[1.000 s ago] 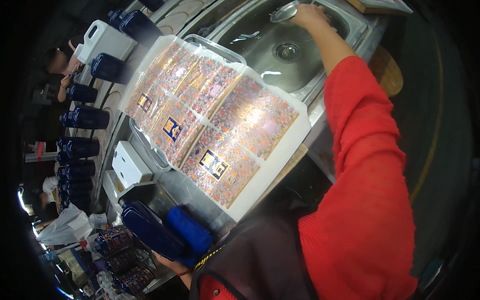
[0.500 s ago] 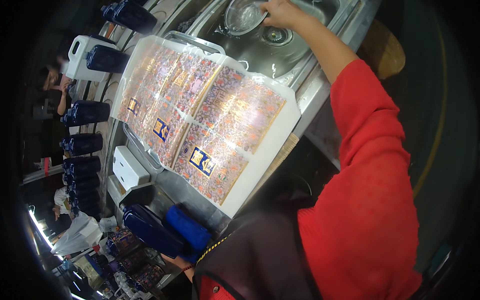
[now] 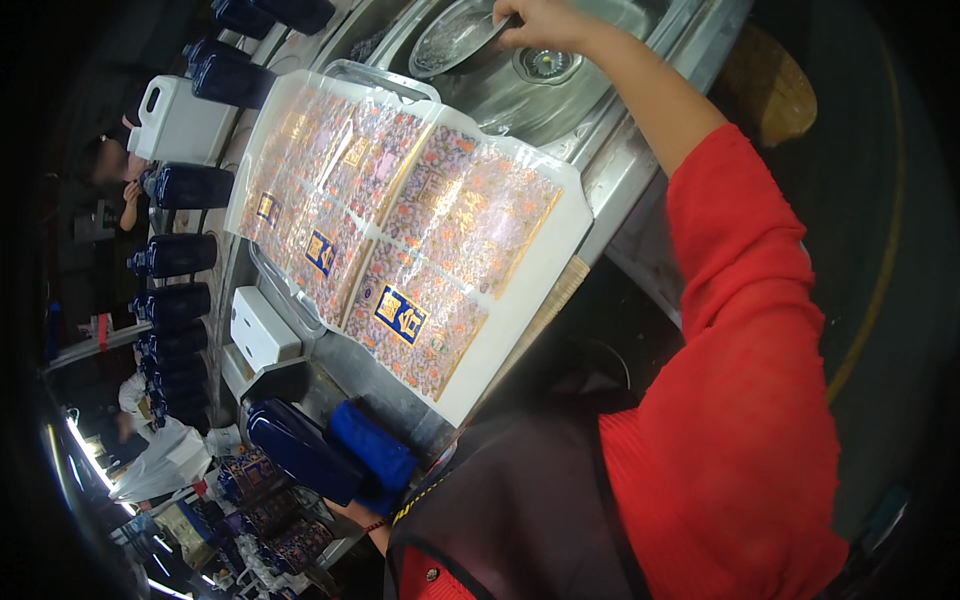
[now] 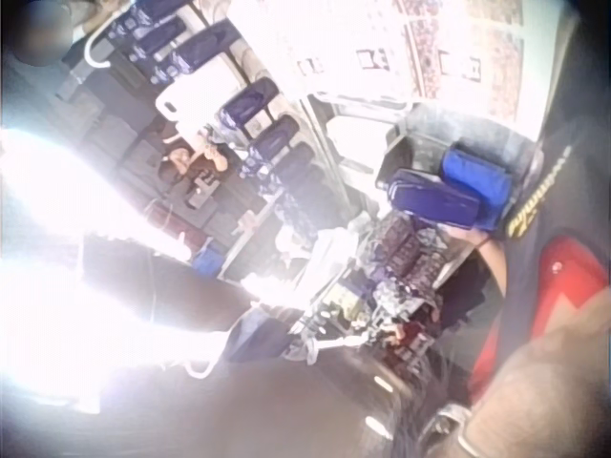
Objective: The person applies decorative labels to blue cylindrical containers. They pick up a container, place it on a blue cloth, align and smooth a label around its surface, then set the finished container aside and repeat the process with another container.
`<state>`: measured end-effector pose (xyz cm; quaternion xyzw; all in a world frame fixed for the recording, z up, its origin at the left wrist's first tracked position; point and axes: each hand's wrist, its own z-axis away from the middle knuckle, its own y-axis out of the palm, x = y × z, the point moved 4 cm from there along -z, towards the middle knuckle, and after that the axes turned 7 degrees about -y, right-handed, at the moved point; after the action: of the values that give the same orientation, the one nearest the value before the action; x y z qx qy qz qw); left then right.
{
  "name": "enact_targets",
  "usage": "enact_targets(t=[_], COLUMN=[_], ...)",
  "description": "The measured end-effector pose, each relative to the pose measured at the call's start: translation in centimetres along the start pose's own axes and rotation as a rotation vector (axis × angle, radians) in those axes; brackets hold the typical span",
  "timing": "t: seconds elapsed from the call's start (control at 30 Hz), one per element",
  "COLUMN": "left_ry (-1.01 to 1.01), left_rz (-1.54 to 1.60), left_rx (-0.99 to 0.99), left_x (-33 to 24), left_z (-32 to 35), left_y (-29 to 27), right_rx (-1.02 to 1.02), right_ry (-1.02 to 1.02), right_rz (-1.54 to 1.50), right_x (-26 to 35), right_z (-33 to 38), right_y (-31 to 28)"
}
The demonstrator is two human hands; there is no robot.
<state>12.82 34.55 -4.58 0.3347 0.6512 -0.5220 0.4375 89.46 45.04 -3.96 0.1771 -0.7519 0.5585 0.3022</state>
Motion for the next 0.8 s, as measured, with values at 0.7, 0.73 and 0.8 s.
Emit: enact_targets(t=[0.7, 0.73, 0.8], left_ry=[0.062, 0.065, 0.081], left_rz=[-0.065, -0.077, -0.094], left_rx=[-0.051, -0.057, -0.065], left_x=[0.3, 0.4, 0.5], left_z=[0.2, 0.2, 0.2], left_y=[-0.8, -0.8, -0.9], right_rx=[-0.416, -0.391, -0.374], right_ry=[-0.248, -0.257, -0.265], right_rz=[0.838, 0.824, 0.783], right_x=[7.8, 7.2, 5.8], right_z=[-9.4, -8.8, -6.8], right_y=[-2.1, -2.9, -4.7])
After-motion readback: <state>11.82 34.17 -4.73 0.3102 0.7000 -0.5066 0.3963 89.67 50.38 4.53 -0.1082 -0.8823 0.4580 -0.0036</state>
